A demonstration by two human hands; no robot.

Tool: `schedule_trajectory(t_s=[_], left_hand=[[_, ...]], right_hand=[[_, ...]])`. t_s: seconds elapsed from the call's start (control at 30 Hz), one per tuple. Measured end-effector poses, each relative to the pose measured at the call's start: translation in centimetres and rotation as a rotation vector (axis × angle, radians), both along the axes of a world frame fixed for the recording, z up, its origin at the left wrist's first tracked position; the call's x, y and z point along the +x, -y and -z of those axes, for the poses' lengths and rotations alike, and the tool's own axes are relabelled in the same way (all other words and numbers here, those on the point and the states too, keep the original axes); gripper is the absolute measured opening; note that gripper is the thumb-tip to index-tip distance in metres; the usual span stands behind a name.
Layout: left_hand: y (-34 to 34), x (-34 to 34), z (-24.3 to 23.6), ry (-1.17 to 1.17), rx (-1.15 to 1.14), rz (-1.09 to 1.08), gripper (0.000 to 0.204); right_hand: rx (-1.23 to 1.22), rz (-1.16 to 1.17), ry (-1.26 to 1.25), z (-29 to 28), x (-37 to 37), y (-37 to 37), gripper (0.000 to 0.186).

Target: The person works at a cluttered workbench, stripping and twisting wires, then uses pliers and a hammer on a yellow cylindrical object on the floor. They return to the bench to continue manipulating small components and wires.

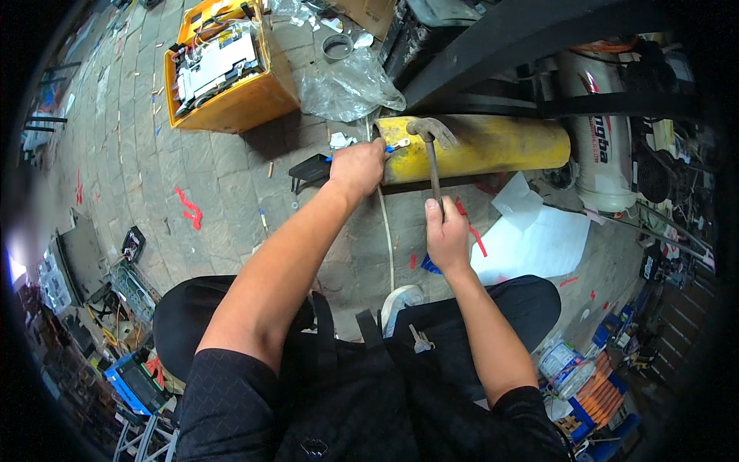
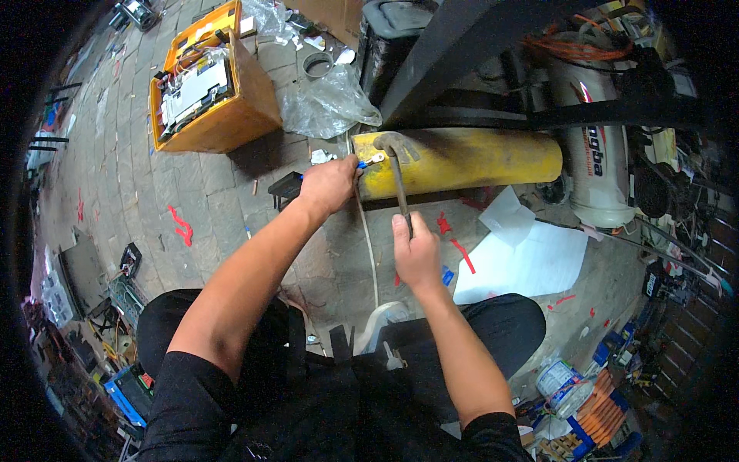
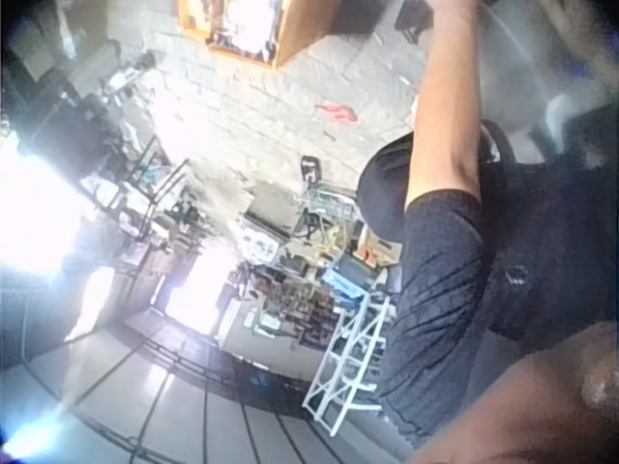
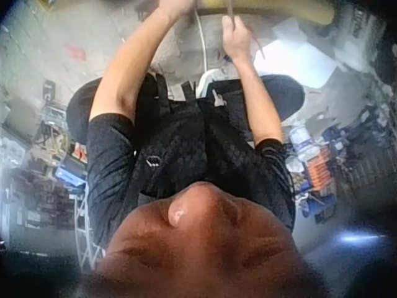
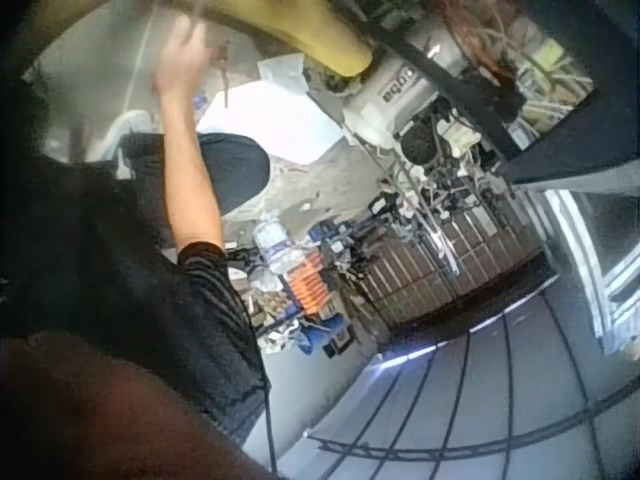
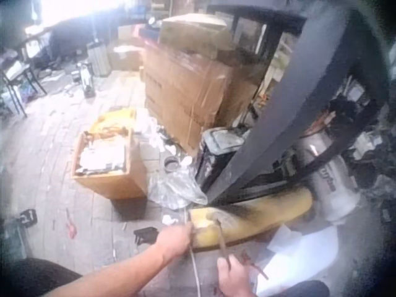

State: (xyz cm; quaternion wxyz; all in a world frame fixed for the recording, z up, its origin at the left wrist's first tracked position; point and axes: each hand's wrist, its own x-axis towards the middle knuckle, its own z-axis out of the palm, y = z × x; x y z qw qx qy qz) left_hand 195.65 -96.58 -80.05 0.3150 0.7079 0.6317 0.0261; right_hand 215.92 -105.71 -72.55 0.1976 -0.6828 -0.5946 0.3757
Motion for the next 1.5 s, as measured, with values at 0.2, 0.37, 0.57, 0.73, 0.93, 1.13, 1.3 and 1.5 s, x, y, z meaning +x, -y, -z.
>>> schedule_trajectory(t_s=[0.2, 0.37, 0.57, 0.73, 0.93, 1.13, 1.3, 1.5], left_hand=[[-0.1, 0.1, 0.0, -0.010, -0.004, 0.003, 0.026], [-0.3, 0.1, 0.0, -0.013, -0.018, -0.001, 0.027], [-0.2, 0.1, 0.2, -0.012, -0.029, -0.008, 0.027], [-0.1, 0.0, 0.6, 0.005, -0.002, -0.007, 0.026], [-0.3, -0.1, 0.4, 0.007, -0.004, -0.012, 0.026], [0.5, -1.0, -0.7, 0.148, 0.103, 0.011, 0.024], [1.3, -3.0, -2.3, 0.377, 0.191, 0.092, 0.022], [2.3, -4.0, -4.2, 0.460, 0.162, 0.099, 0.018]], right_hand=[[0.049, -0.010, -0.015, 0.7, -1.0, -0.3, 0.036], [0.023, -0.025, 0.001, 1.1, -0.3, -0.9, 0.037], [0.028, -0.028, 0.032, 0.1, -0.8, -0.9, 0.036], [0.083, -0.027, 0.005, -0.2, -0.9, -0.8, 0.035], [0.099, -0.010, 0.029, -0.8, -0.8, -1.2, 0.035], [-0.322, 0.342, -0.436, 3.5, 0.7, 1.2, 0.044], [-0.392, 0.637, -0.771, 3.8, -0.4, 0.6, 0.042], [-0.464, 0.686, -0.819, 3.2, -1.7, -0.4, 0.043]])
